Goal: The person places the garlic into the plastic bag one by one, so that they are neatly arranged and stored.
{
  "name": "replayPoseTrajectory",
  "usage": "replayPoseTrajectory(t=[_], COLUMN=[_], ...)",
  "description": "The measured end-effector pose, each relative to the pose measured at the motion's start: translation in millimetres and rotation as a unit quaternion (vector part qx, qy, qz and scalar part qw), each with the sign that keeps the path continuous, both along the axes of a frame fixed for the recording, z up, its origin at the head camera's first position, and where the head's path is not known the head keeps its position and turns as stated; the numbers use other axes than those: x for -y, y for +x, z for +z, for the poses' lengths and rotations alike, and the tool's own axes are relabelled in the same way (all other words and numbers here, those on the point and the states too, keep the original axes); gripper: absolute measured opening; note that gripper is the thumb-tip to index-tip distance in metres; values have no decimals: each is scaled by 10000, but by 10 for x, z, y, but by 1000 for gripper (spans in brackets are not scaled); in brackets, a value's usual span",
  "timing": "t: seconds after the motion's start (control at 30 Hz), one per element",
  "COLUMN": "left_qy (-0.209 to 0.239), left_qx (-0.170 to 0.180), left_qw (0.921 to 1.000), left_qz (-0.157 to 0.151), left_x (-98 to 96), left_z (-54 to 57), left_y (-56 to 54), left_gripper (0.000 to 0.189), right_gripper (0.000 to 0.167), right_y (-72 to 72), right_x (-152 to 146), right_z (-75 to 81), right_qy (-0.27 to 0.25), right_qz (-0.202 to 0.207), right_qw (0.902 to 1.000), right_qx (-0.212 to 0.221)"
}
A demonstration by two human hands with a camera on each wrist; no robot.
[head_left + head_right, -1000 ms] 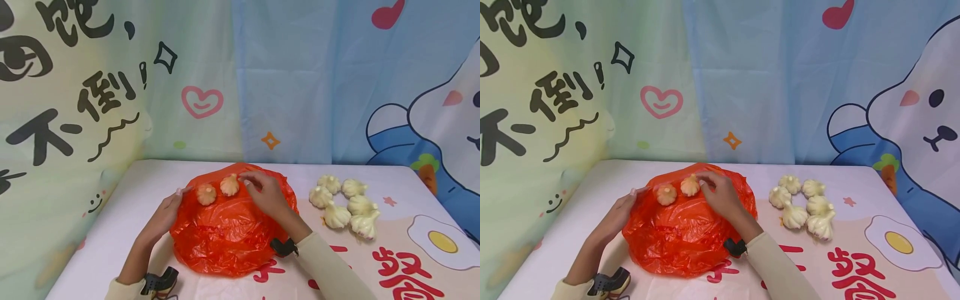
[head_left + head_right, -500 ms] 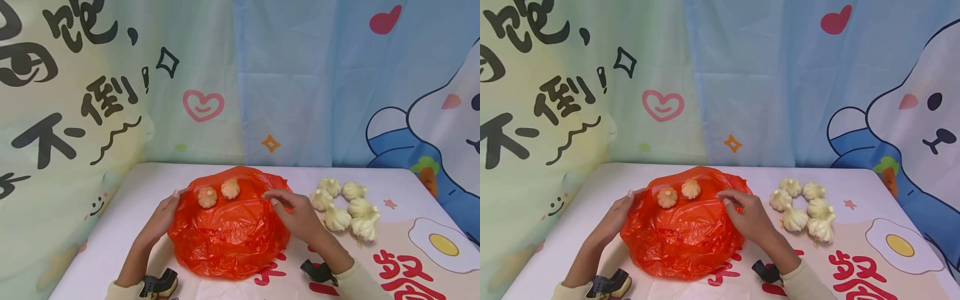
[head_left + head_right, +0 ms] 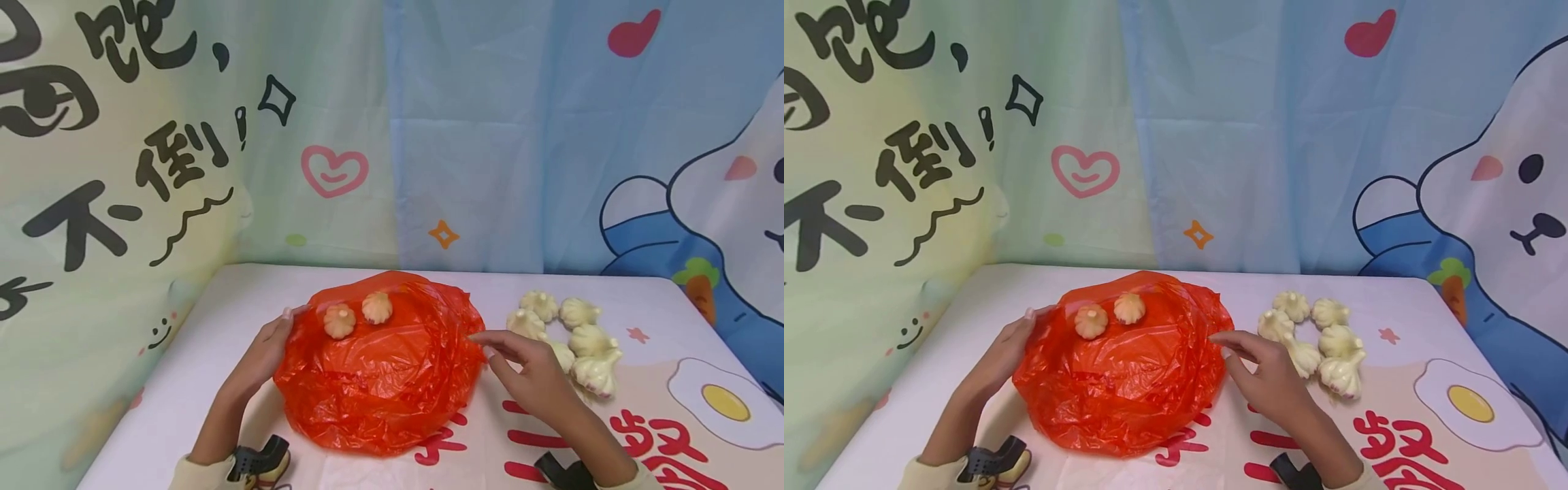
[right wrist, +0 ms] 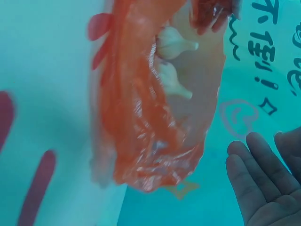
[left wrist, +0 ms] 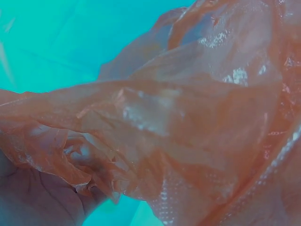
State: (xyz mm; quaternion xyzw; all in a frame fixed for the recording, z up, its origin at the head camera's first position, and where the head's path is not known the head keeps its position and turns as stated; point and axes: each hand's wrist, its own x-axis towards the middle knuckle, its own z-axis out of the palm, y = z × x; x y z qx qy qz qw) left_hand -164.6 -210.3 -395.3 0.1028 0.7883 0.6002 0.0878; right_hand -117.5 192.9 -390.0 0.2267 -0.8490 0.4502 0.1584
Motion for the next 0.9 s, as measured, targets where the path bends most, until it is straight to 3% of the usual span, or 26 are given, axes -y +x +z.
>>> replayPoseTrajectory(t=[0.17, 0.33, 0.6, 0.8, 0.9], left_qy=[-38, 113, 71, 66, -5], left_qx=[36, 92, 77, 53, 41], left_qw=[9999, 9999, 9999, 10000, 10000], left_qz=[106, 7, 41, -6, -3], left_x=[-4, -26, -33, -38, -43], left_z=[-1, -5, 2, 7, 13], left_y=[4, 10, 13, 4, 14], left_gripper=[60, 60, 59, 59, 59], right_gripper=[28, 31, 38, 47, 55], right_y=[90, 221, 390, 413, 399], right_x=[-198, -471, -869, -1129, -1211], right_z=[-47, -39, -94, -226, -288], right_qy=[127, 338, 885, 1269, 1403], right_qz=[-434, -1001, -1796, -2341, -2427], right_qw=[9985, 9940, 9788, 9623, 9571], right_qx=[317, 269, 435, 561, 736])
